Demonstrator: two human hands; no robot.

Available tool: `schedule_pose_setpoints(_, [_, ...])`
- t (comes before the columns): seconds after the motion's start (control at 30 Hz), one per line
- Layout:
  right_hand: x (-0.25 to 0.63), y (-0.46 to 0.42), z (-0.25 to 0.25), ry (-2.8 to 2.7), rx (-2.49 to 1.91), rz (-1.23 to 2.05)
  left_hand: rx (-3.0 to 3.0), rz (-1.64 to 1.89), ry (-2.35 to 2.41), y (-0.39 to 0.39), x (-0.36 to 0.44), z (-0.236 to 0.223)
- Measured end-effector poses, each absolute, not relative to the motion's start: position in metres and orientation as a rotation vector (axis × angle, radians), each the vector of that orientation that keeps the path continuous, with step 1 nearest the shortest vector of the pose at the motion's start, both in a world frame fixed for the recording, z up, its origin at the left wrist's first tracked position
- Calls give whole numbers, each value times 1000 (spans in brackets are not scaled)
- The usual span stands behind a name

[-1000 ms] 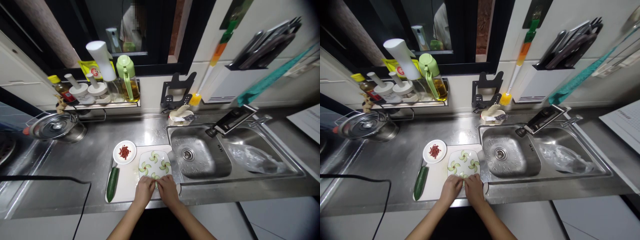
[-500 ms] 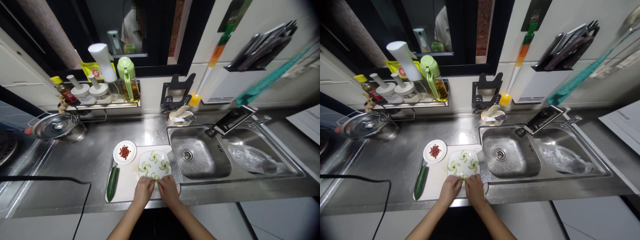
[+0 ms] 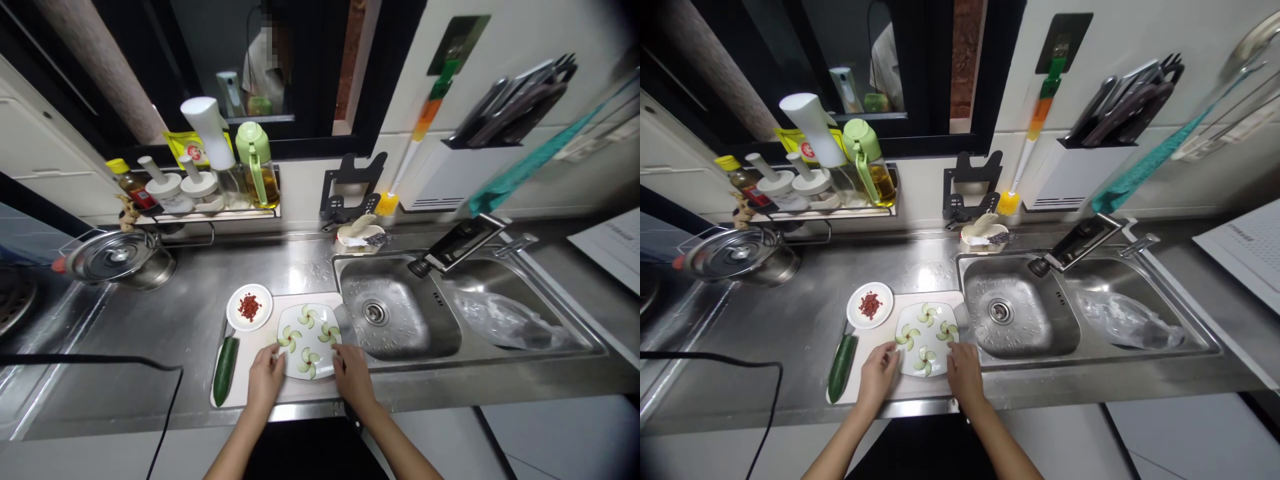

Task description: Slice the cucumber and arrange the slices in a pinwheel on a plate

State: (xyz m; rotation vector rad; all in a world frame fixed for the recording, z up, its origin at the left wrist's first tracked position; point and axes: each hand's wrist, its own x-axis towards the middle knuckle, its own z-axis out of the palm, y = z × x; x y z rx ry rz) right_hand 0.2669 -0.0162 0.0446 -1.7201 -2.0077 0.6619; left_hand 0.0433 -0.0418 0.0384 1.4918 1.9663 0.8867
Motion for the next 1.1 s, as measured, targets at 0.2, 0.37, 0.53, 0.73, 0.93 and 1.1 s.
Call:
schedule_pose_setpoints(0.2, [282,-5,32,-1891,-1939,591,1126,757,2038,-42,29,29])
schedule_pose_setpoints(0.37, [280,1,25,-1901,-1983,678,973,683,1908,-43,37,19])
schedule_pose_setpoints(0.53, [276,6,30,-1906,-1960,744,980,678,1841,-37,46,16])
schedule_pose_setpoints(0.73, [274,11,36,-1797,-2013,857,920,717,1816,-35,47,10])
schedule_pose_setpoints(0.93, [275,15,34,-1734,-2006,923,842,771,1759,-37,48,6])
schedule_pose_setpoints(1.1, [276,16,34,-1669,-1955,950,801,825,1733,-36,47,13])
